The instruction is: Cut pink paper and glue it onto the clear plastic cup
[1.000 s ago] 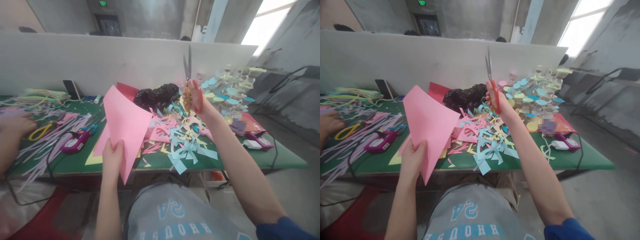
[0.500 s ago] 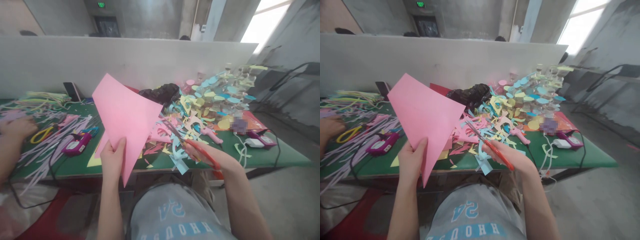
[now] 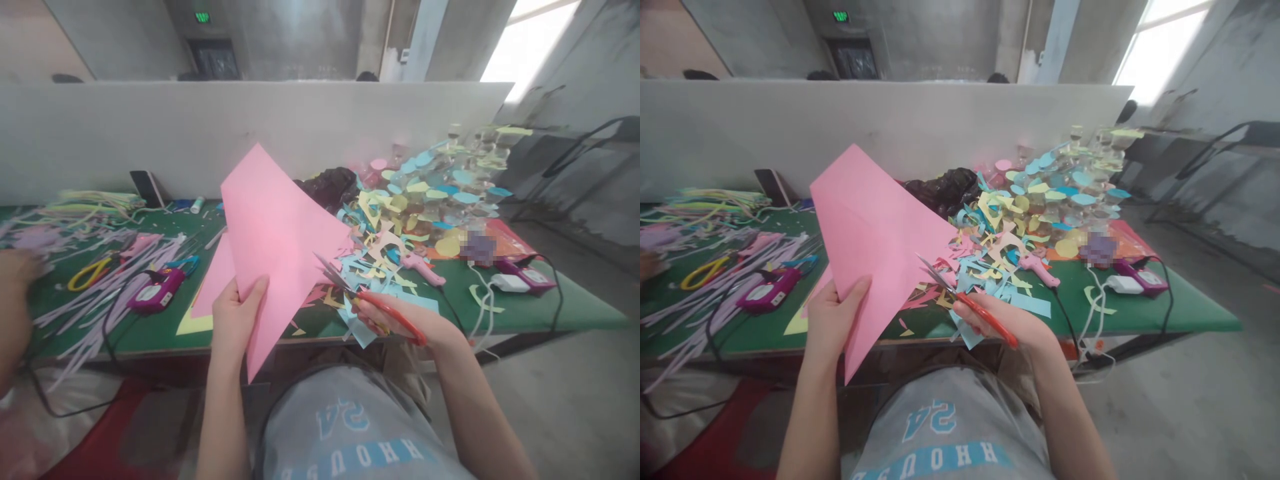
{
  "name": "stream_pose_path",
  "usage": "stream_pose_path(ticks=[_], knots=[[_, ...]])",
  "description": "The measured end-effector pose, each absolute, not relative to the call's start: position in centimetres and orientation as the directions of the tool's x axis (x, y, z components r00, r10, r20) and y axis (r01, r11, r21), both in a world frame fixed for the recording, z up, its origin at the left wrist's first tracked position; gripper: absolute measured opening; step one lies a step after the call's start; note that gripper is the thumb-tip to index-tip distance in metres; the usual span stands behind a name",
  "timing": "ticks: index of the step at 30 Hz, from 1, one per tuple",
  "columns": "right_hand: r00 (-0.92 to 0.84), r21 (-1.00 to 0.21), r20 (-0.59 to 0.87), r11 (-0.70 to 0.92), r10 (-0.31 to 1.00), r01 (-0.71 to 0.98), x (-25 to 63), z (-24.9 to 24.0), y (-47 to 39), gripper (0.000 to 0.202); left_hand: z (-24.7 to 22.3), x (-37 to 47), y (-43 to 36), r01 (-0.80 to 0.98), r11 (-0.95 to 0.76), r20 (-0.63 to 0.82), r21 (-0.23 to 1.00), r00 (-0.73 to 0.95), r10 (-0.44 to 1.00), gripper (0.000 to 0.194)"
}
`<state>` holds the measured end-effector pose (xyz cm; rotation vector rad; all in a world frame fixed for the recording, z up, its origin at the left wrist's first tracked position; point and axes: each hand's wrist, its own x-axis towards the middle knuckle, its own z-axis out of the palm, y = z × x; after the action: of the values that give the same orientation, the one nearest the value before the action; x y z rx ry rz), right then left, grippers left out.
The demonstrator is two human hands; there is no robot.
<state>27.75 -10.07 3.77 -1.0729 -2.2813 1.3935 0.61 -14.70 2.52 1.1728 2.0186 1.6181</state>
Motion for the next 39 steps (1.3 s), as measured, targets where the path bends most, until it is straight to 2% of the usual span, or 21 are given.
stream_pose_path(ticks=[6,19,27,32,37,39], knots=[[-0.717,-0.830,-0.057,0.366,0.695,0.421,27.7,3.7,-9.9,0.045,2.1,0.8,-14.6,0.388,0.016,0.227,0.922,-0.572,0.788,0.045],[-0.750,-0.863,-0.118,0.307,0.650,0.401,27.7,4.0,-9.7,0.048,2.1,0.9,-14.5,0.407,-0.009,0.227,0.913,-0.490,0.842,0.045],[-0.636,-0.868,-0.243,0.128,0.732,0.479,27.3,4.3,-10.1,0.049,1.8,0.7,-14.3,0.402,0.058,0.171,0.914,-0.510,0.843,0.046],[-0.623,-0.903,-0.285,0.014,0.729,0.430,27.2,3.3,-9.9,0.049,1.5,0.4,-14.1,0.329,0.109,0.081,0.938,-0.514,0.854,0.047],[-0.678,-0.907,-0.185,0.143,0.711,0.397,27.3,2.7,-10.0,0.045,1.7,0.6,-14.4,0.314,0.107,0.062,0.943,-0.484,0.873,0.048],[-0.678,-0.921,-0.167,0.133,0.715,0.367,27.1,2.7,-10.1,0.046,1.8,0.7,-14.5,0.321,0.102,0.063,0.942,-0.467,0.882,0.048]])
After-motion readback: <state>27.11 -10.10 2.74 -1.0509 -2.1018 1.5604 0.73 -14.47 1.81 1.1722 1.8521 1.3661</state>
